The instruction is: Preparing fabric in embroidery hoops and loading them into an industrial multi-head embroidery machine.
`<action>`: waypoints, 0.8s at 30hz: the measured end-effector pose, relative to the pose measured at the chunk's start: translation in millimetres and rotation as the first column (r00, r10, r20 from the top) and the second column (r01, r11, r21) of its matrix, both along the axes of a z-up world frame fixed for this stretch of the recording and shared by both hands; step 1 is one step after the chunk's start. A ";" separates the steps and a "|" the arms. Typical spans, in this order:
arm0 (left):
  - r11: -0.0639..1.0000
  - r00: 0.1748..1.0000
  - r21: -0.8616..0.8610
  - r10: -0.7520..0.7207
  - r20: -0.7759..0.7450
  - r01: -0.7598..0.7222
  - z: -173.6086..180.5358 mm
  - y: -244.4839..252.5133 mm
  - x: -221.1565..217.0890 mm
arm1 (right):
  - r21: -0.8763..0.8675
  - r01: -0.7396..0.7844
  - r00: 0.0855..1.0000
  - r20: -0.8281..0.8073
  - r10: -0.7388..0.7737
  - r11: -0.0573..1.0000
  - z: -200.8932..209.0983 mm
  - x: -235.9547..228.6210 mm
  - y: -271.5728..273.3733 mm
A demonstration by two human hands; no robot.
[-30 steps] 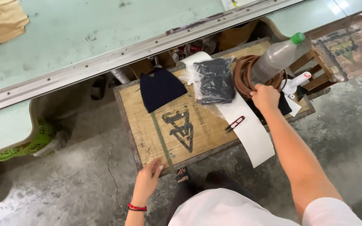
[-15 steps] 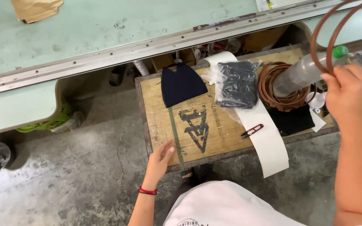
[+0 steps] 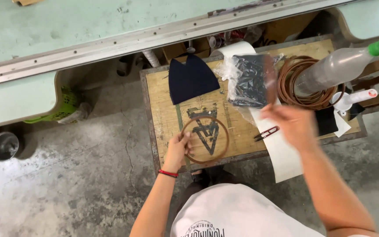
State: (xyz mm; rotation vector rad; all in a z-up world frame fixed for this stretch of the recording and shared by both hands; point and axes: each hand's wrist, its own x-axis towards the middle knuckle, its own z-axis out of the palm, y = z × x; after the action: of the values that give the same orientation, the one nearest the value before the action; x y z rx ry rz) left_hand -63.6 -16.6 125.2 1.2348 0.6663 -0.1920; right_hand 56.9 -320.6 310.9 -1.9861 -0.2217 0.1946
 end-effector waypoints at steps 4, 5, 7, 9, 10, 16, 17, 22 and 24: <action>0.982 0.985 0.165 0.117 -0.124 -0.096 -29.3 -1.1 13.6 | -0.475 0.291 0.760 0.642 0.101 0.831 1.8 61.2 -110.1; 0.982 0.986 0.165 0.113 -0.122 -0.092 -2.7 -2.3 15.3 | -0.473 0.296 0.759 0.644 0.097 0.830 -11.5 75.5 -129.5; 0.874 0.953 0.431 -0.103 -0.285 0.224 49.9 -4.1 18.3 | -0.526 0.362 0.731 0.673 0.116 0.770 -39.9 104.0 -168.0; 0.864 0.943 0.428 -0.141 -0.300 0.266 2.5 9.3 8.3 | -0.582 0.387 0.726 0.670 0.152 0.716 -86.5 123.0 -202.2; 0.852 0.932 0.425 -0.179 -0.316 0.307 -21.0 16.6 0.7 | -0.633 0.411 0.722 0.665 0.189 0.657 -111.1 131.6 -218.0; 0.958 0.989 0.264 -0.081 -0.120 0.111 7.8 7.1 13.0 | -0.531 0.281 0.624 0.734 0.269 0.799 -99.4 91.5 -112.6; 0.957 0.989 0.267 -0.082 -0.122 0.112 8.9 4.6 19.5 | -0.530 0.281 0.626 0.733 0.266 0.801 -109.4 80.0 -87.6; 0.872 0.986 0.470 -0.080 -0.145 0.140 -14.6 0.3 48.3 | -0.477 -0.203 0.960 0.074 0.269 0.855 -140.3 30.2 22.8; 0.829 0.979 0.532 -0.082 -0.188 0.172 -13.4 -3.7 51.1 | -0.554 -0.310 0.948 -0.121 0.294 0.772 -153.5 24.7 44.7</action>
State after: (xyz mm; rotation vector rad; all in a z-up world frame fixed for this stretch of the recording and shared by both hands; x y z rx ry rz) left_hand -12.5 -20.3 111.7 1.8369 0.8082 -0.2199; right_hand 81.6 -275.9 157.4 -2.5341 -0.5181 0.5511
